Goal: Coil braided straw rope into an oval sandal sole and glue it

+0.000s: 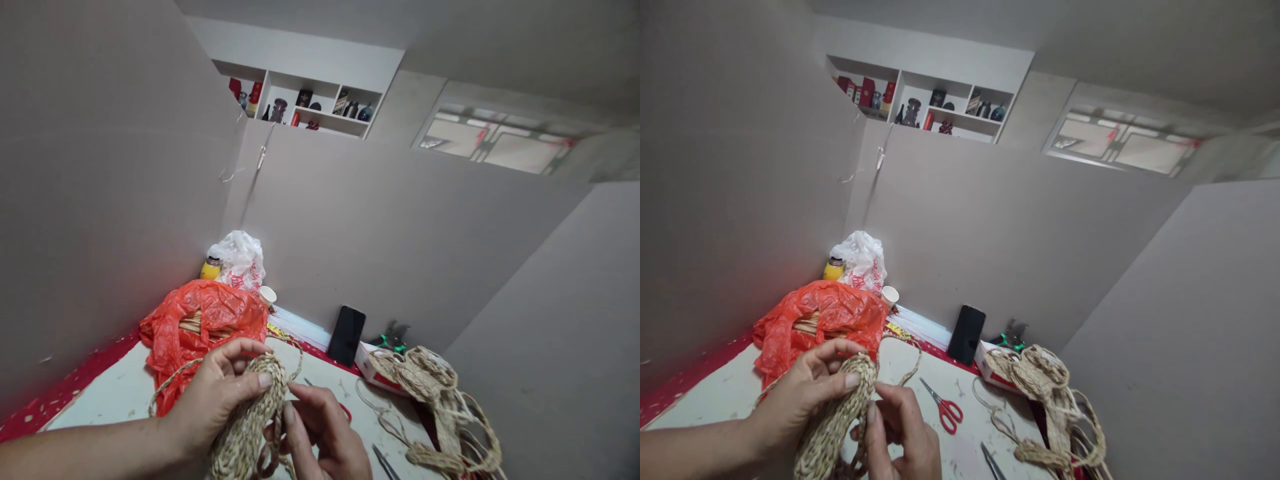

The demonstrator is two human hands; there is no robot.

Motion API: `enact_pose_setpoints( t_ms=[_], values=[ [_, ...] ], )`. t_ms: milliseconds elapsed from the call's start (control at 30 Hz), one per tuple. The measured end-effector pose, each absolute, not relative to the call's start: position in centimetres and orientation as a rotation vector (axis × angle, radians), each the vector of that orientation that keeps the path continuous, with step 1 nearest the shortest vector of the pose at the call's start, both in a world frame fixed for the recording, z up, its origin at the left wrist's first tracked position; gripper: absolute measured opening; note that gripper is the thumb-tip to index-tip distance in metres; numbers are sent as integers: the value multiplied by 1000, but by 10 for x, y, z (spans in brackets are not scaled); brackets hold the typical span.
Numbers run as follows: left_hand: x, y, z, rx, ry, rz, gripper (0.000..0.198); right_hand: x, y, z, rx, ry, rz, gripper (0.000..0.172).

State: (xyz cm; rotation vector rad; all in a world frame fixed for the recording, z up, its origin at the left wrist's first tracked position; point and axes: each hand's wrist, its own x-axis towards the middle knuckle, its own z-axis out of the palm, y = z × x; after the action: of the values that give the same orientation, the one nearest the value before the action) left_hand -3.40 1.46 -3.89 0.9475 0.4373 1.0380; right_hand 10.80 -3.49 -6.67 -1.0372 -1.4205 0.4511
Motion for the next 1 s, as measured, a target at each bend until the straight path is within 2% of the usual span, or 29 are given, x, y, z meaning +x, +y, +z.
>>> enact_pose_setpoints(
  t_ms=[233, 467, 567, 700, 833, 1000],
  values=[
    [-29, 13, -43, 865, 426, 1032, 33, 103, -35, -72, -1019, -1350, 503, 20],
    [-28, 12, -41, 822, 499, 1081, 35, 102, -28, -73, -1045, -1159, 707, 32],
    [-26, 14, -40, 833, 474, 1105, 34, 104, -24, -68, -1035, -1150, 768, 28],
    [-22, 14, -35, 833, 445, 1153, 30, 111, -21, -60, -1081, -1345, 628, 24],
    [-18, 11, -25, 783, 425, 1187, 35, 116, -23, -56, -1025, -1506, 357, 20],
    [-14, 9, -9, 819, 409, 1263, 34, 113, -30, -51, -989, -1509, 241, 28]
  ],
)
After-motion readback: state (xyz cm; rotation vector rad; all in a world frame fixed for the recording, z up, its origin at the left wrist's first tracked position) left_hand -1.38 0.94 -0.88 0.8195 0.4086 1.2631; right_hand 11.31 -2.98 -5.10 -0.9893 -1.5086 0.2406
